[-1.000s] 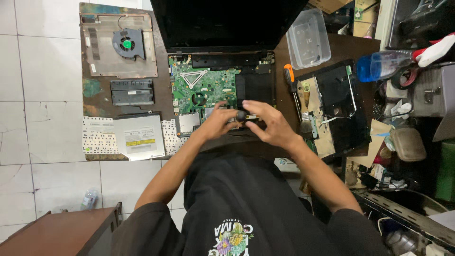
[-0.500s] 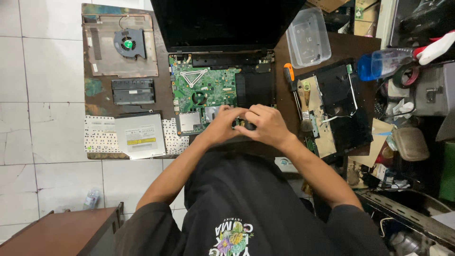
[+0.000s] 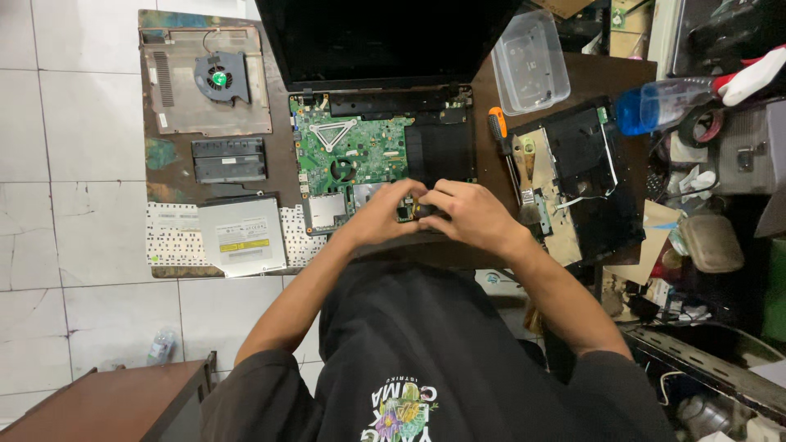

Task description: The person uses a screwdriver to remove screws from the laptop's internal components. They detach a small circuit board and place it on the table, then continue unscrewing other parts of the motherboard area.

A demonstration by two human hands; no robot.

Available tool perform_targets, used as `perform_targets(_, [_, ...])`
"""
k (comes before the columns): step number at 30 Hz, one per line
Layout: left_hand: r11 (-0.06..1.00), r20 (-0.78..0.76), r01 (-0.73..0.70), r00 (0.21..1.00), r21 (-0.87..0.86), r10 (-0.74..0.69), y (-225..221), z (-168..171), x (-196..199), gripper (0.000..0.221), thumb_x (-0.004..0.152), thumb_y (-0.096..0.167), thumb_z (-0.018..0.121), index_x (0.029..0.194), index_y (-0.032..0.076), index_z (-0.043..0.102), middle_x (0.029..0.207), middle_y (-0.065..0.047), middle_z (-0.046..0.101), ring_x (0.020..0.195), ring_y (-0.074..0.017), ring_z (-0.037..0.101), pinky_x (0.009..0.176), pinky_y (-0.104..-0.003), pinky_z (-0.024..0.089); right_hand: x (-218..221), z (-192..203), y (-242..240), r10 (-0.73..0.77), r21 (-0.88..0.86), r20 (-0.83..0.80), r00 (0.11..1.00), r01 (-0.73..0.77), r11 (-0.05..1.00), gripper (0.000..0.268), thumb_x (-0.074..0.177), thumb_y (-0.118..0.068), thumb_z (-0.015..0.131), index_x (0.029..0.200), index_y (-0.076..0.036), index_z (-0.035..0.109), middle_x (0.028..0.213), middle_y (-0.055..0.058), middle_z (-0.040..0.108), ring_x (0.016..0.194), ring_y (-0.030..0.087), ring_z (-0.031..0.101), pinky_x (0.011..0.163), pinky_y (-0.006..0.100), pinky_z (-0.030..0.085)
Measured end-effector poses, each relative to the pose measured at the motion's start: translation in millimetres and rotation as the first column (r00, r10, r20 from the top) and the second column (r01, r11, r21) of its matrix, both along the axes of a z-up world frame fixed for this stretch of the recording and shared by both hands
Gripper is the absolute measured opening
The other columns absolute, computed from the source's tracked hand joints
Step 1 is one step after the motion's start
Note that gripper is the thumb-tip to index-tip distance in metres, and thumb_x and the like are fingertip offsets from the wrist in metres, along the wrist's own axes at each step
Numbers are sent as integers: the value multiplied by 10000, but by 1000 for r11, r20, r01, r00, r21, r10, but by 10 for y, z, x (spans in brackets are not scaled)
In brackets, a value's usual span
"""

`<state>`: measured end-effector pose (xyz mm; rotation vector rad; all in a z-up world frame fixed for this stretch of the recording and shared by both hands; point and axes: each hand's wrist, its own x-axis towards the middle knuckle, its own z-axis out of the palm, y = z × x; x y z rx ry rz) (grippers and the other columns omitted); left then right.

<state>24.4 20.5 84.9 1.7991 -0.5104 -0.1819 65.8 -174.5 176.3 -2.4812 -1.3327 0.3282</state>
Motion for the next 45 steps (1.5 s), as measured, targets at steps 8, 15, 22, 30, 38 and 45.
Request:
perform_targets(8, [990, 109, -87, 991, 115, 74, -35, -79, -63, 571, 714, 175, 762, 1226, 140, 511, 936, -69, 684, 933, -282, 673, 993, -400, 393, -93, 74, 183, -123, -118, 179, 976, 145, 982, 410, 864, -543, 638, 803, -150, 534, 703, 16, 534, 679, 206, 640, 590, 319, 517])
perform_targets(15, [992, -130, 110, 986, 66, -101, 148, 420, 3, 507, 841, 71, 689, 1287, 119, 452, 1116, -232, 646, 1176, -546, 500, 1062, -630, 322, -15, 323, 145, 151, -161, -40, 988, -156, 975, 161, 893, -167, 642, 1051, -140, 632, 1032, 50, 610, 936, 237, 674, 809, 337, 551])
perform_targets(22, [999, 36, -34, 999, 22, 33, -148, -165, -43, 691, 684, 227, 836, 1272, 123, 490, 1084, -122, 606, 1037, -358, 597, 862, -491, 468, -46, -55, 169, -20, -157, 69, 997, 30, 987, 306, 894, -433, 617, 895, -130, 575, 813, 20, 550, 761, 236, 666, 663, 345, 554])
perform_targets(30, [991, -68, -131, 989, -11, 130, -98, -275, -50, 596, 722, 246, 850, 1198, 114, 517, 910, -95, 718, 882, -300, 704, 810, -415, 551, -67, 300, 322, -26, -341, 117, 993, 65, 938, 349, 866, -451, 630, 989, -125, 616, 798, 29, 607, 705, 220, 684, 561, 339, 561])
perform_targets(38, [988, -97, -17, 995, -154, 2, -12, 61, -25, 644, 731, 63, 778, 1298, 57, 474, 1083, -218, 654, 1061, -433, 619, 920, -550, 493, -21, -10, 271, 125, -364, 81, 989, -87, 927, 196, 897, -259, 592, 912, -70, 642, 803, 82, 639, 685, 267, 697, 577, 357, 573])
perform_targets(45, [985, -15, -165, 986, -55, 164, -81, -224, -103, 543, 736, 98, 816, 1216, 153, 567, 999, -52, 705, 970, -276, 681, 900, -417, 518, 31, -54, 366, -56, -381, 133, 989, 103, 919, 344, 923, -314, 502, 767, -50, 659, 652, 146, 662, 567, 341, 690, 471, 412, 549])
